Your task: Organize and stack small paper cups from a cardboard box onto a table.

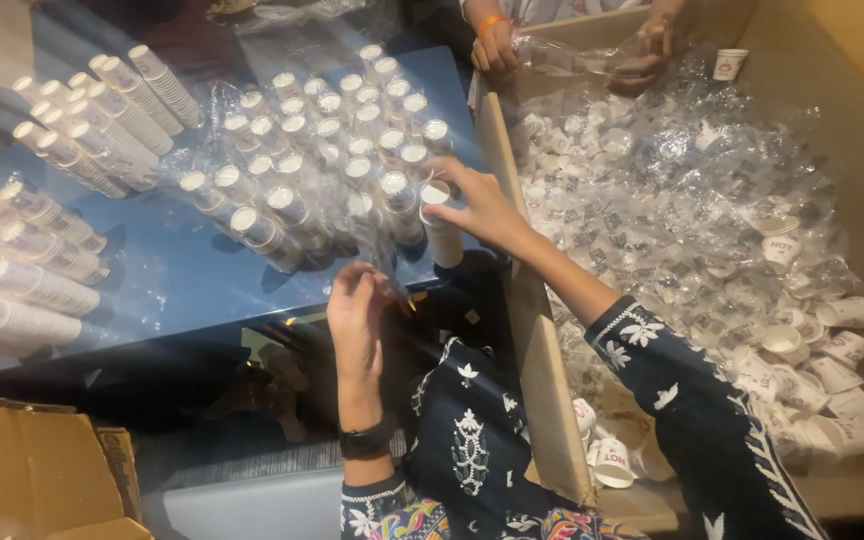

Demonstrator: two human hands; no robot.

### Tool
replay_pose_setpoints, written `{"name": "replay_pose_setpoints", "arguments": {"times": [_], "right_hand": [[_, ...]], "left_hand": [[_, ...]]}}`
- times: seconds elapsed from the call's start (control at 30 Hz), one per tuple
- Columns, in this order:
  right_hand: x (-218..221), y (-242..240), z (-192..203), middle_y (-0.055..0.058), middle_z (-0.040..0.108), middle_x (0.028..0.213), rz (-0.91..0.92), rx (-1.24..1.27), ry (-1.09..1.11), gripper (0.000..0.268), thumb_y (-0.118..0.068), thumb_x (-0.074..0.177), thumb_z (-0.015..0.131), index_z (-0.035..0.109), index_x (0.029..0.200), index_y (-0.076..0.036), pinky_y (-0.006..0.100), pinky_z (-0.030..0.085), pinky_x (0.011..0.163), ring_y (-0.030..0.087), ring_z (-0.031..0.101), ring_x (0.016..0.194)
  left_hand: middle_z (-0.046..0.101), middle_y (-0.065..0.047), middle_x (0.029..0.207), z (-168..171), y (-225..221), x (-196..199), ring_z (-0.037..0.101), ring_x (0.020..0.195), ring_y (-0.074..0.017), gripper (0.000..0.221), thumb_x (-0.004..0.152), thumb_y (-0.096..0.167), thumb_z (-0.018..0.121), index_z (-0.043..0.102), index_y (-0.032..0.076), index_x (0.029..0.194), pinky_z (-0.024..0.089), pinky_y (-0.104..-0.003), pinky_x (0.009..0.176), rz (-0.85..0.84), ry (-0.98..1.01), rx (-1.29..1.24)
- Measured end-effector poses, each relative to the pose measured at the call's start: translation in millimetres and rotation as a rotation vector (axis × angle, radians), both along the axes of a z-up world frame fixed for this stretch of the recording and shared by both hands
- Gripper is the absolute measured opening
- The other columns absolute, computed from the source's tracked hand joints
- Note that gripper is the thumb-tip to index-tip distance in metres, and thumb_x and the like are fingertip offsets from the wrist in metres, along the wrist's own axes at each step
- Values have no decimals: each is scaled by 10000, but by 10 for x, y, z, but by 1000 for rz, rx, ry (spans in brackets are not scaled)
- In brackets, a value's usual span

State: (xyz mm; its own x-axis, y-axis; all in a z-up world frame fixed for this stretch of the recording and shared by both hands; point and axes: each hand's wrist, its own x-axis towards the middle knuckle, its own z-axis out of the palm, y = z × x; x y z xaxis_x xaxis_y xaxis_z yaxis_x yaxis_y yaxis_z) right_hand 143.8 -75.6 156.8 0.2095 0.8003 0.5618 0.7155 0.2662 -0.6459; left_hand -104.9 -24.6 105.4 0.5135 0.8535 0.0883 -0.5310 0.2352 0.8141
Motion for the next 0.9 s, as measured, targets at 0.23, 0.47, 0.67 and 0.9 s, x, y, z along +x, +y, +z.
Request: {"name": "replay_pose_setpoints", "arguments": {"times": [0.23, 0.47, 0.67, 0.9], "right_hand": [[160, -419, 421, 138, 710, 1260, -19, 86, 10, 526, -248, 967, 747, 529, 1416, -83, 394, 539, 1031, 273, 699, 1190], [544, -1192, 243, 68, 655, 1136, -63, -95, 648, 355, -277, 1022, 634, 565, 1303, -71, 344, 560, 848, 198, 657, 1033], [638, -1459, 3, 51, 669, 1054, -200, -242, 1056, 332, -359, 1002, 585, 576, 1203, -95, 347, 596, 740, 170, 679, 920], [310, -821, 149, 80, 661, 1149, -80, 29, 540, 338, -233, 1013, 675, 560, 1280, -62, 344, 585, 883, 204, 671, 1065]], "left_hand": [[636, -40, 974, -124, 112, -183, 637, 889, -124, 155, 1019, 108, 634, 606, 57, 1163, 551, -296, 826, 10, 12, 13], [644, -30, 1012, -184, 62, 56, 643, 913, -118, 174, 1002, 92, 650, 605, 62, 1167, 547, -287, 827, -56, -22, -21], [647, -27, 1010, -228, -37, 265, 646, 910, -111, 192, 997, 102, 647, 603, 80, 1183, 544, -266, 819, -99, 29, -59], [639, -33, 982, -195, -63, 129, 627, 882, -114, 175, 1024, 122, 645, 610, 61, 1184, 539, -263, 814, -41, 4, -10]]}}
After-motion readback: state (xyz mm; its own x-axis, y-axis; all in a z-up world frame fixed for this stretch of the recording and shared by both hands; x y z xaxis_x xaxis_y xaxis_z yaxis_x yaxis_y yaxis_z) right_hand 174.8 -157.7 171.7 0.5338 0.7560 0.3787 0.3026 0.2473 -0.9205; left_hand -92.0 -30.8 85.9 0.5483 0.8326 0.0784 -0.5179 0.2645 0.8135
